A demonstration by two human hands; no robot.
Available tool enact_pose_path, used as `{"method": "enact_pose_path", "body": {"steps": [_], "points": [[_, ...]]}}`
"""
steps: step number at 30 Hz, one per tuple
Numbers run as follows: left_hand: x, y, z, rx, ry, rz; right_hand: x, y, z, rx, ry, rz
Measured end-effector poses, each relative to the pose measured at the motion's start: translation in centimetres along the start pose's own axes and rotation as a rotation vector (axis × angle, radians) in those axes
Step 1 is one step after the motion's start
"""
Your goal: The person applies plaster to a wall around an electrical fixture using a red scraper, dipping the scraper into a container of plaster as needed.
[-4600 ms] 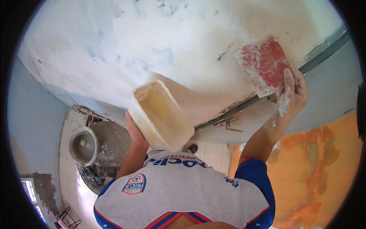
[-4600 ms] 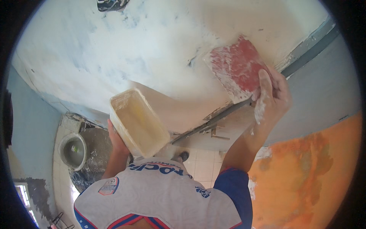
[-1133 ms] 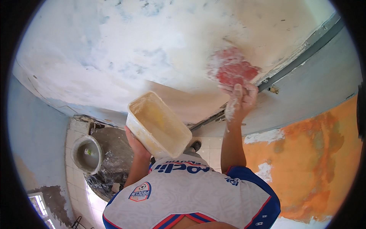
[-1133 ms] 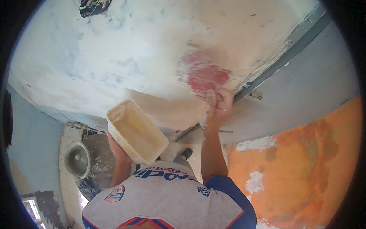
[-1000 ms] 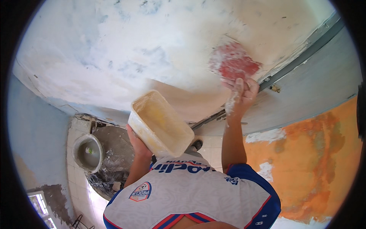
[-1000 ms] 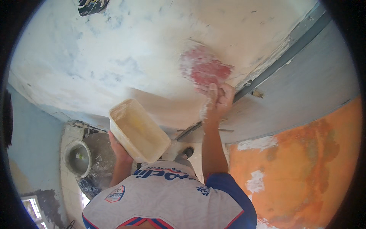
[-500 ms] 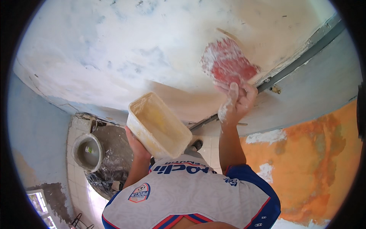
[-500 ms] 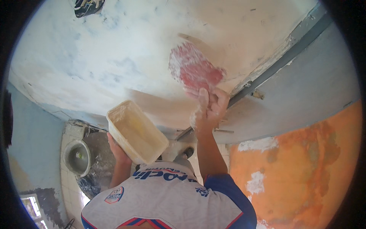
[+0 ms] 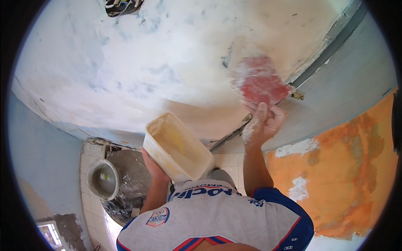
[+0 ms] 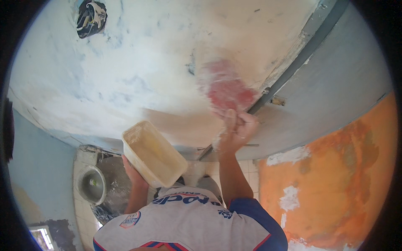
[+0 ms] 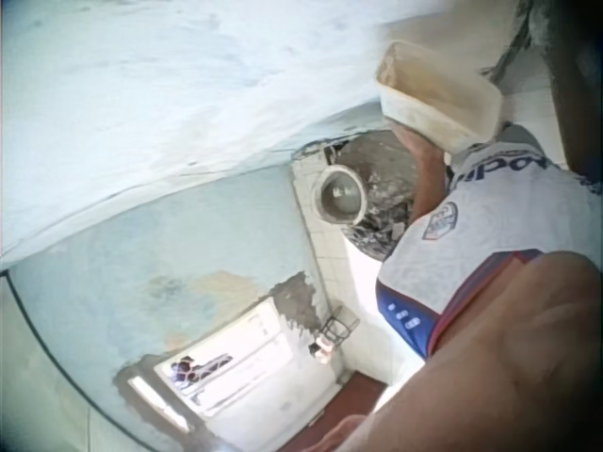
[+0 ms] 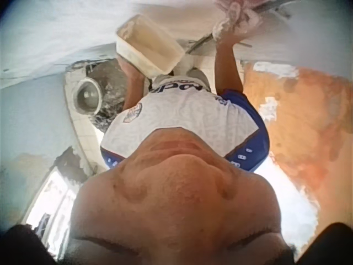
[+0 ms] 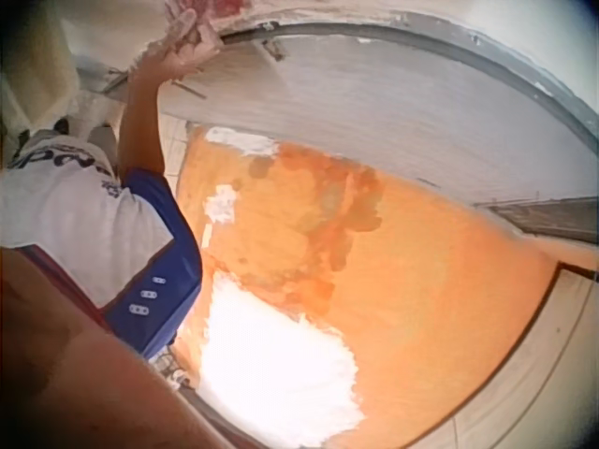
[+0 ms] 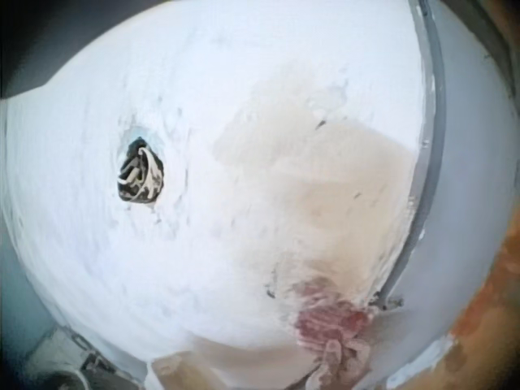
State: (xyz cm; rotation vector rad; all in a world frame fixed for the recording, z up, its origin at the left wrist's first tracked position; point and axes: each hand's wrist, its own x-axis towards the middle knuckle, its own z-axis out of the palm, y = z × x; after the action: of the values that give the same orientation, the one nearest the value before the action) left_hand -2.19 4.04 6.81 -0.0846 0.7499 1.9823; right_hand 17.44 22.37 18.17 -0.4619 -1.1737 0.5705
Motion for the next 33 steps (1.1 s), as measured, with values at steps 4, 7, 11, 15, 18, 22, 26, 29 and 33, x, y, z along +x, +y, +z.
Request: {"method": "enact_pose_path", "body": {"steps": [4,7,11,15,18,22,26,29,33], "points": [[-0.4,-0.5,-0.1,0.016,0.041,-0.048,0.7,-1.4,1.6,-0.061,-0.104,0.036],[-2.1,-1.1,0.4,-0.041,-0.011,0.013,0.9,-1.7,0.2,-0.028,0.037,0.036],[-1.8,-2.6,-0.6,-0.070,-0.058,0.023,0.9,-1.8,0.5,0.003,-0.140,0.034],[-3.1,-2.8,0.0,-0.029,-0.046,-0.020,3.3,-2.4,-0.7,-0.037,-0.079,0.134],[-4.9,-3.1,0.1,-0.052,-0.063,0.020,3.4,-4.1,-4.2,0.056,-0.024,0.124],[-6.5,-4.2,-0.1,-0.162,-0.164,0.022,2.2,-5.5,-8.7,0.078,-0.206,0.148],[-6.3,-5.2,-2.2,-0.412,-0.591,0.021,2.3,-6.1,-14.5,0.063,-0.254,0.028],[-7.8,-4.5,-0.2,-0.208,-0.495,0.127,2.6,-10.9,-16.0,-0.277,-0.242,-0.206],[-6.1,-4.8,-4.2,-0.157,-0.636,0.185,1.9,-13.3,-20.1,-0.174,-0.551,-0.294]]}}
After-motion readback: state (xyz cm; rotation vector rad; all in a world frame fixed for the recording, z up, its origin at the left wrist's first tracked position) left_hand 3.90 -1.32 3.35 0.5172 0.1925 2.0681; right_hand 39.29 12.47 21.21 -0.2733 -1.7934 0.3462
